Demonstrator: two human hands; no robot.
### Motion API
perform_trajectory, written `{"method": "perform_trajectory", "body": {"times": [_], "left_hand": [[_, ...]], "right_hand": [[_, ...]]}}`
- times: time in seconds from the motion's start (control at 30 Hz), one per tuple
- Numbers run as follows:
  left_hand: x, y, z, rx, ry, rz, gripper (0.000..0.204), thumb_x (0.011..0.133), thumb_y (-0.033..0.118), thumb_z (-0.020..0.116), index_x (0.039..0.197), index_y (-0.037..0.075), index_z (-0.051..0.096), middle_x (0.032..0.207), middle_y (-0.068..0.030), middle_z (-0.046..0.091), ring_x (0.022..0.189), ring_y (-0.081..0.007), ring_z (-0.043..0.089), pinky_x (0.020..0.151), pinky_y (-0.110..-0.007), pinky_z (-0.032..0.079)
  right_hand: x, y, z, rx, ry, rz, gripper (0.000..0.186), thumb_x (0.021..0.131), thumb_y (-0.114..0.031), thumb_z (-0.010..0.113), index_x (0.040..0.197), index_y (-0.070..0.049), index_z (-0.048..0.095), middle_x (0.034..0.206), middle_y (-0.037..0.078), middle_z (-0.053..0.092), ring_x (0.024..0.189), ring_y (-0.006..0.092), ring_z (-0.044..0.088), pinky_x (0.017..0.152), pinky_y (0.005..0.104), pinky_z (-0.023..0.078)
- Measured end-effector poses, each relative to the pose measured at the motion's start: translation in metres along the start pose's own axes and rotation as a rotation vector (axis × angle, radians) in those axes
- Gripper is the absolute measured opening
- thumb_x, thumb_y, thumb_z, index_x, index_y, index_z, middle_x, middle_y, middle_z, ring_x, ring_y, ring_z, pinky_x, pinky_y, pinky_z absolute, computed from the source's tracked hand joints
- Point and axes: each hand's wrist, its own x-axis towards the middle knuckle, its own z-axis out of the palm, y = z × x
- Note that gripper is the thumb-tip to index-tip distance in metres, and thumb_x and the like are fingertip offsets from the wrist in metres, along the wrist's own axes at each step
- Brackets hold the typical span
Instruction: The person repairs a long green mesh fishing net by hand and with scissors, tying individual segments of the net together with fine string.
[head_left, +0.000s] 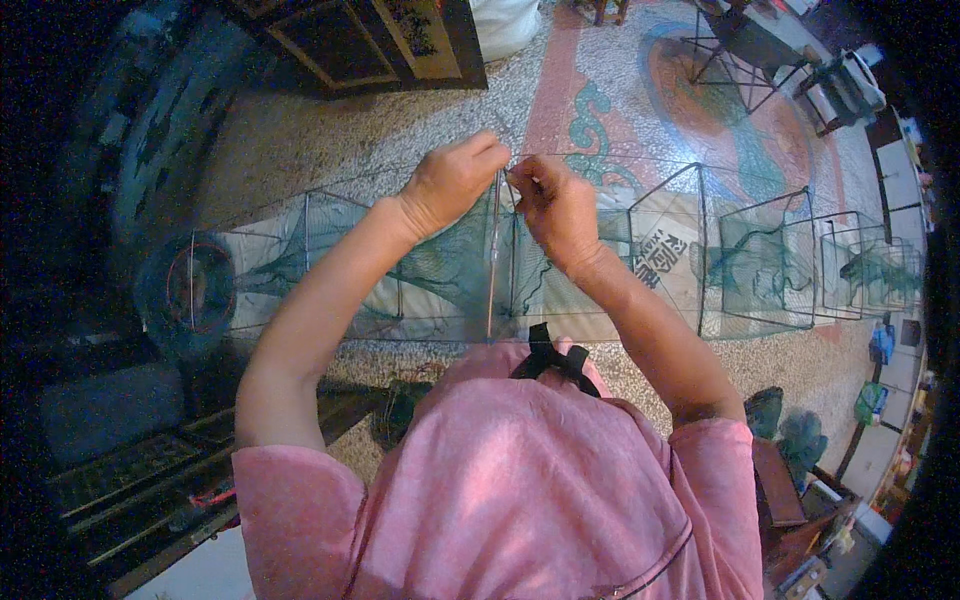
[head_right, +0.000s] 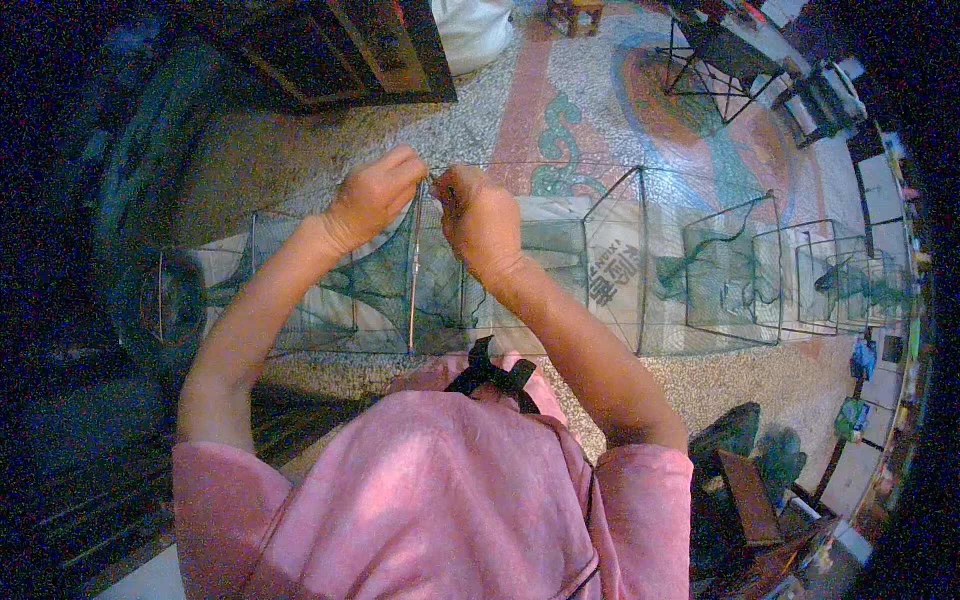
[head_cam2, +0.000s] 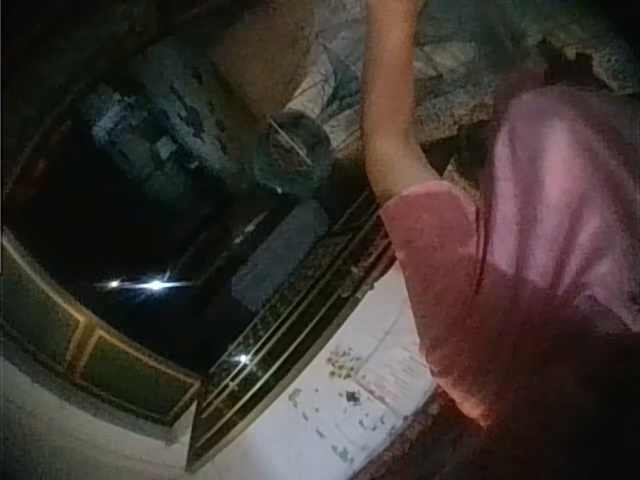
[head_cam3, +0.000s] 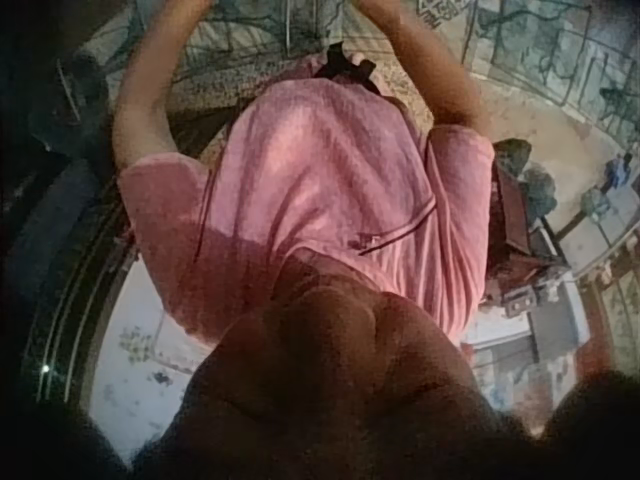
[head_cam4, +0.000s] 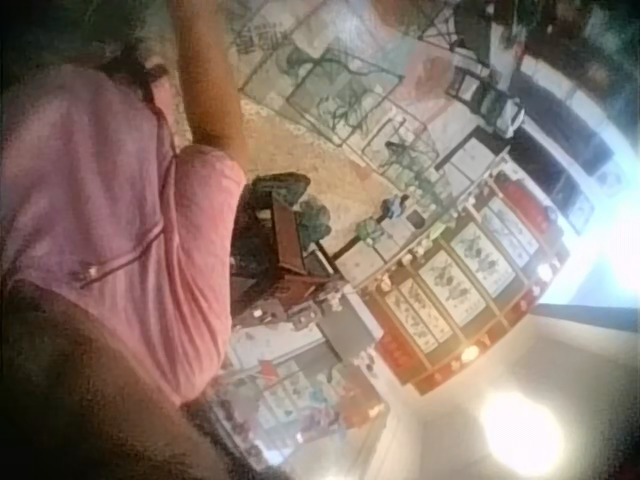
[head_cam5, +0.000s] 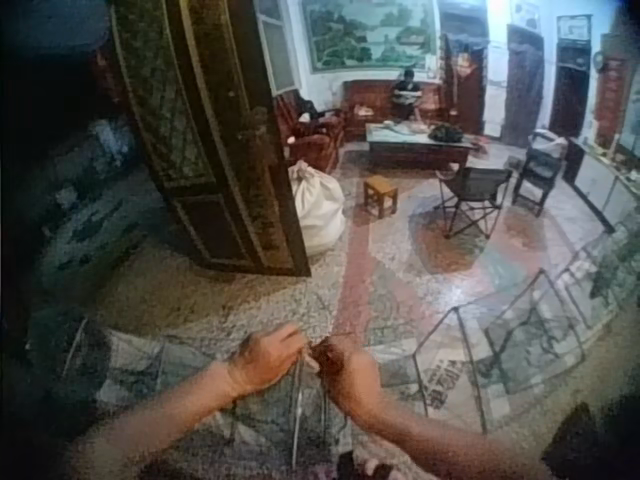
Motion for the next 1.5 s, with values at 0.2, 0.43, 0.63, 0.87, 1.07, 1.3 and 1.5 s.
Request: {"method": "perform_trajectory", "body": {"times": [0.2,0.43,0.63,0.87,1.07,1.3,1.5], "left_hand": [[0.000,0.000,0.000,-0.009,0.008,-0.019,0.009,0.070,0.002,0.049,0.076,0.007,0.045,0.073,-0.0108,0.044,0.063,-0.0320,0.051,0.052,-0.039,0.043],[0.001,0.002,0.006,-0.053,0.106,-0.145,0.009,0.071,0.000,0.047,0.077,0.005,0.046,0.076,-0.0127,0.049,0.067,-0.0350,0.051,0.055,-0.040,0.043],[-0.003,0.005,0.013,-0.196,0.208,-0.387,0.005,0.071,0.002,0.051,0.076,0.003,0.049,0.073,-0.0149,0.053,0.068,-0.0353,0.053,0.057,-0.040,0.043],[0.005,0.014,0.006,-0.310,0.163,-0.779,0.009,0.069,0.006,0.056,0.075,0.000,0.054,0.072,-0.0160,0.059,0.067,-0.0303,0.058,0.061,-0.036,0.045],[0.006,0.007,0.011,-0.331,0.125,-0.849,0.013,0.068,0.010,0.057,0.075,0.000,0.056,0.072,-0.0163,0.060,0.067,-0.0298,0.058,0.062,-0.035,0.045],[0.012,0.009,0.013,-0.324,0.123,-0.712,0.010,0.068,0.008,0.058,0.075,0.004,0.053,0.071,-0.0113,0.057,0.067,-0.0269,0.056,0.059,-0.033,0.044],[0.000,-0.009,0.009,-0.521,0.004,-0.531,0.007,0.070,0.004,0.056,0.074,0.003,0.050,0.070,-0.0098,0.053,0.065,-0.0254,0.054,0.057,-0.032,0.042]], "right_hand": [[0.003,-0.001,-0.009,-0.292,-0.043,-0.219,0.016,0.068,-0.001,0.051,0.082,-0.007,0.045,0.076,0.011,0.052,0.064,0.0311,0.054,0.051,0.0380,0.044],[0.028,0.003,0.003,-0.297,-0.028,-0.196,0.017,0.067,0.001,0.051,0.081,-0.006,0.043,0.075,0.015,0.053,0.067,0.0356,0.054,0.053,0.0428,0.044],[0.055,-0.006,0.004,-0.011,-0.016,-0.003,0.020,0.066,-0.005,0.055,0.082,-0.001,0.043,0.071,0.021,0.057,0.072,0.0401,0.054,0.060,0.0463,0.043],[0.086,-0.008,0.011,-0.149,-0.178,0.015,0.013,0.067,-0.009,0.056,0.072,0.001,0.050,0.072,0.019,0.057,0.071,0.0363,0.055,0.060,0.0408,0.043],[0.082,-0.009,0.005,-0.110,-0.186,-0.013,0.012,0.067,-0.008,0.056,0.073,-0.002,0.048,0.070,0.019,0.056,0.070,0.0362,0.055,0.057,0.0415,0.042],[0.048,-0.021,-0.010,-0.163,0.037,-0.138,0.007,0.071,-0.003,0.052,0.075,-0.005,0.047,0.066,0.017,0.054,0.064,0.0371,0.053,0.053,0.0419,0.041],[0.024,-0.027,-0.006,-0.053,0.117,0.045,0.008,0.072,-0.004,0.052,0.077,-0.004,0.045,0.067,0.017,0.055,0.066,0.0368,0.054,0.054,0.0426,0.041]]}}
